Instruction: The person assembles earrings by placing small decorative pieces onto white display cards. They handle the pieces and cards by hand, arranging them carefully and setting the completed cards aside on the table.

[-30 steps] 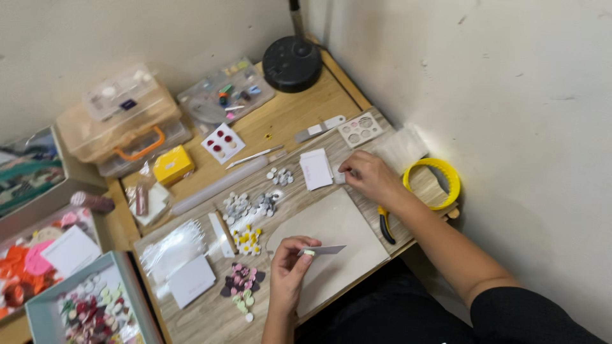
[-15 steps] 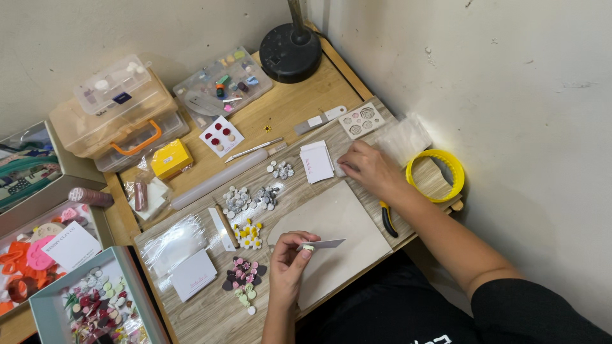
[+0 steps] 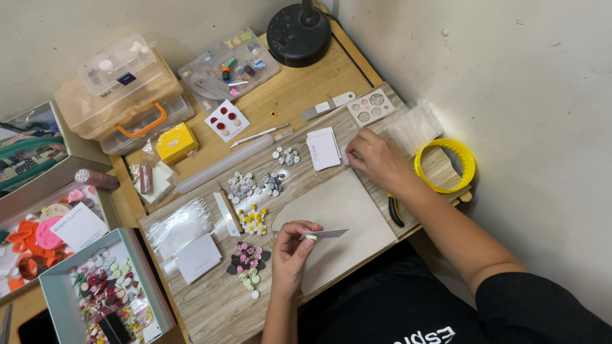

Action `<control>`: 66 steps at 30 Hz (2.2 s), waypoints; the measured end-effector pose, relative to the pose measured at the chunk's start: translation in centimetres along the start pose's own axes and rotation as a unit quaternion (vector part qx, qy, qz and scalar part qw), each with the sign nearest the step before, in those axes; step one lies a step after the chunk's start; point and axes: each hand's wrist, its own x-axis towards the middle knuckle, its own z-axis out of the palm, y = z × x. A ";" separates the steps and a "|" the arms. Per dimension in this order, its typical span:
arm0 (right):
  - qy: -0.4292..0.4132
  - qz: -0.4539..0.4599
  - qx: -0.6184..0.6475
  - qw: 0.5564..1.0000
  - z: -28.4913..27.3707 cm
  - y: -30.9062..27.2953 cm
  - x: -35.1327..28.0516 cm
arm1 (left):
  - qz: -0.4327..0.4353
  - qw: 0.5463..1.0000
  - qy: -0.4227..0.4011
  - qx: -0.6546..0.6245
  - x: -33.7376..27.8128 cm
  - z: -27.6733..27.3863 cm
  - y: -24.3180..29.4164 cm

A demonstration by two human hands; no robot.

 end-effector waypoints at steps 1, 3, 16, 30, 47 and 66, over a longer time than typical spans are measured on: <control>-0.010 0.015 0.013 1.000 -0.2 -0.1 0.0 | -0.003 1.000 0.001 0.001 0.0 0.1 0.1; 0.008 0.004 0.020 1.000 -0.2 0.1 0.0 | 0.001 1.000 0.001 0.001 0.0 0.1 0.2; 0.040 0.053 0.357 0.932 -0.5 -1.6 -0.3 | 0.028 0.998 0.030 0.040 -0.1 0.5 0.5; -0.234 0.086 0.735 0.631 4.3 -11.4 -4.0 | 0.126 0.991 0.044 0.010 -1.0 -0.2 0.9; -0.228 0.003 0.748 0.623 5.1 -11.1 -4.3 | 0.161 0.987 0.025 0.019 -1.2 -1.0 0.7; -0.172 -0.162 0.578 0.781 -0.6 -13.8 -3.1 | 0.144 0.987 -0.020 -0.062 -1.5 -1.0 0.4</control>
